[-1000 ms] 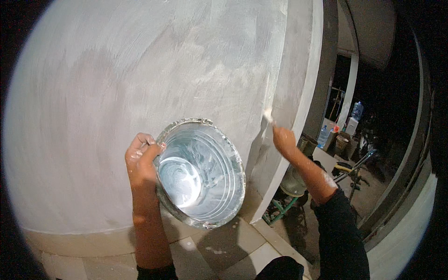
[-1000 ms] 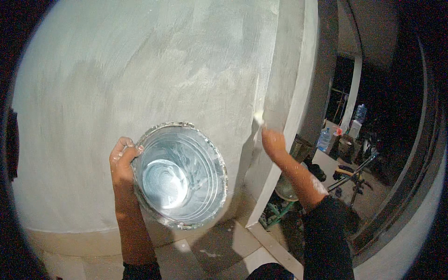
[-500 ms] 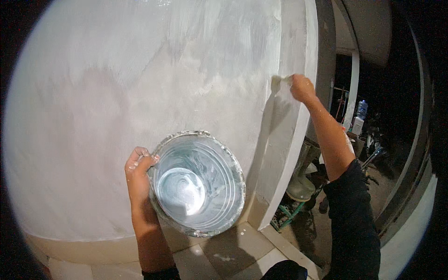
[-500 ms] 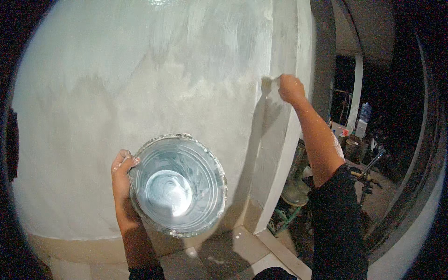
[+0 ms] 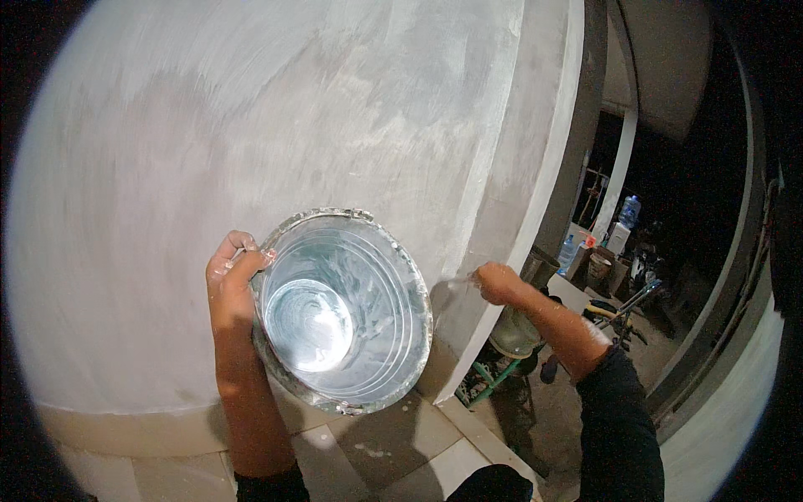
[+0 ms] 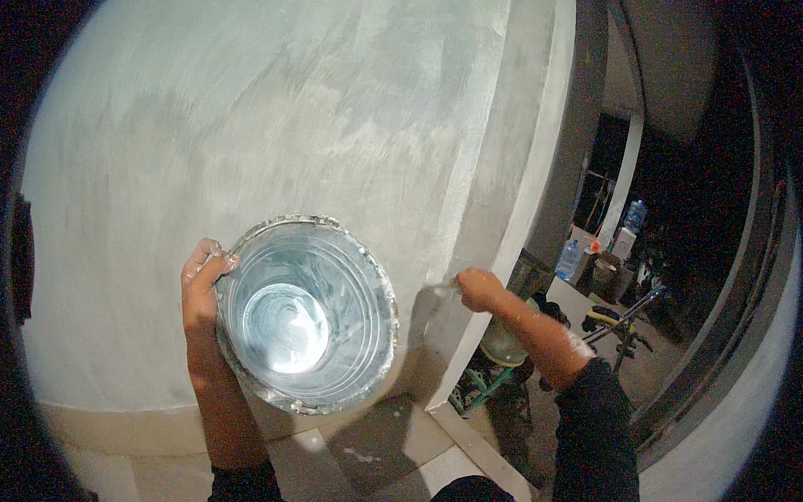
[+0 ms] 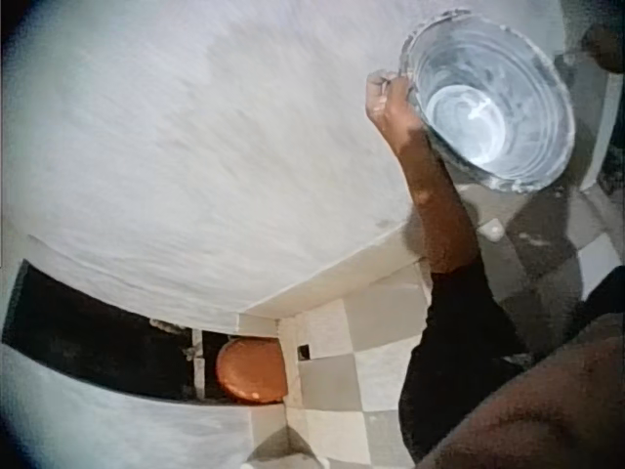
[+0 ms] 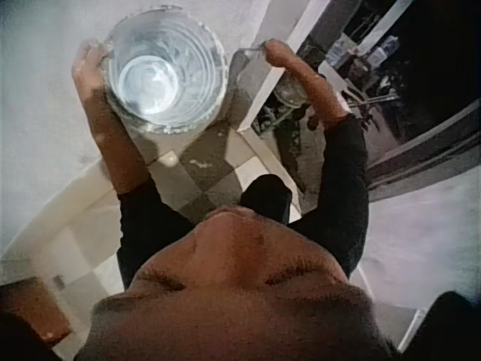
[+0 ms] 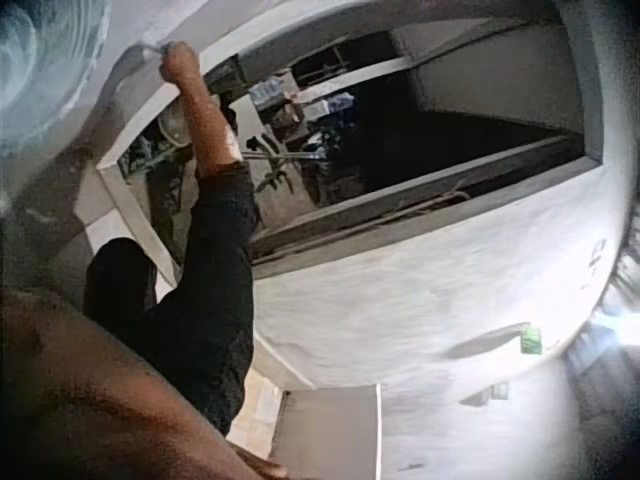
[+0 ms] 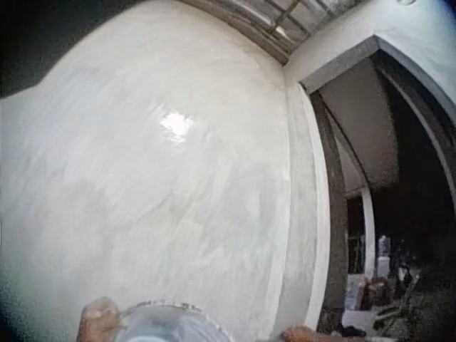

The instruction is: The person applies paint to a wall with a brush, then wipes the brush with a cloth and stirs liquid in a bucket on the floor.

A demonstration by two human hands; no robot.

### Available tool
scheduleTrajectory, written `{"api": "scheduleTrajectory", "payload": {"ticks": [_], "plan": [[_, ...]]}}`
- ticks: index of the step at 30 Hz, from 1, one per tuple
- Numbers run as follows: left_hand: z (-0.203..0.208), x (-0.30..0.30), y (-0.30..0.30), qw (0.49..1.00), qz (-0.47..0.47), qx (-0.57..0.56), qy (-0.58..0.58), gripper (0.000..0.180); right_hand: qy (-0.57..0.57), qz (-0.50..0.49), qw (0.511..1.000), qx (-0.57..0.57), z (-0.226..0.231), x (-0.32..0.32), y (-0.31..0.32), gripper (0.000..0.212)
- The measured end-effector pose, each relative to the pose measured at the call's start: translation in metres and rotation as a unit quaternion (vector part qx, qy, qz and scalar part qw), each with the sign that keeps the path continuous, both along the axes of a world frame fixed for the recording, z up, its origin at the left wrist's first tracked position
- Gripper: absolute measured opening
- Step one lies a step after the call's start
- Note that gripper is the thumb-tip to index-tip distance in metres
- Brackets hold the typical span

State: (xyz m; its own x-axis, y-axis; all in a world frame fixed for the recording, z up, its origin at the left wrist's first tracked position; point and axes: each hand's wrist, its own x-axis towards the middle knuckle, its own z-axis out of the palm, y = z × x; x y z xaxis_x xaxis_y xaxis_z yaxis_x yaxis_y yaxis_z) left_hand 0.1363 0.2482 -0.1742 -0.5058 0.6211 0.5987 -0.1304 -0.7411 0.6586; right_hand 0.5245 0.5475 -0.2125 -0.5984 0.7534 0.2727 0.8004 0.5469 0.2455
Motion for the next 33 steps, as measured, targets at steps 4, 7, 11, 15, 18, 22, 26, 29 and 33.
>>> {"api": "scheduleTrajectory", "payload": {"ticks": [4,7,11,15,18,22,26,29,33], "plan": [[0.010,0.011,-0.005,1.000,0.022,-0.004,0.016,0.012,-0.030,-0.013,0.998,0.057,0.096,0.007,0.004,0.030],[0.008,0.006,-0.009,0.999,0.052,0.008,0.002,0.013,0.096,-0.018,0.982,0.161,0.189,-0.023,-0.033,0.032],[0.010,0.013,-0.007,0.999,0.041,0.013,0.002,0.013,0.276,0.002,0.881,0.385,0.247,0.007,-0.011,0.025],[0.017,0.018,-0.010,0.999,0.033,0.008,-0.003,0.014,0.364,-0.043,0.846,0.388,0.220,-0.016,0.001,0.015],[0.014,0.009,-0.012,1.000,0.027,-0.003,-0.005,0.014,0.334,-0.033,0.903,0.270,0.101,-0.072,0.028,0.016],[0.008,0.003,-0.003,1.000,0.013,0.001,-0.007,0.014,0.261,0.021,0.948,0.184,-0.037,-0.084,-0.019,0.025],[0.008,0.005,0.000,1.000,0.010,0.007,-0.009,0.014,0.111,0.035,0.990,0.079,-0.070,-0.061,-0.039,0.027],[0.009,0.001,-0.002,1.000,0.018,-0.006,0.003,0.014,-0.038,0.069,0.995,0.058,-0.037,-0.044,-0.019,0.023],[0.013,0.007,-0.002,1.000,0.024,-0.015,0.012,0.015,0.094,0.001,0.987,0.133,0.129,-0.028,0.013,0.020]]}}
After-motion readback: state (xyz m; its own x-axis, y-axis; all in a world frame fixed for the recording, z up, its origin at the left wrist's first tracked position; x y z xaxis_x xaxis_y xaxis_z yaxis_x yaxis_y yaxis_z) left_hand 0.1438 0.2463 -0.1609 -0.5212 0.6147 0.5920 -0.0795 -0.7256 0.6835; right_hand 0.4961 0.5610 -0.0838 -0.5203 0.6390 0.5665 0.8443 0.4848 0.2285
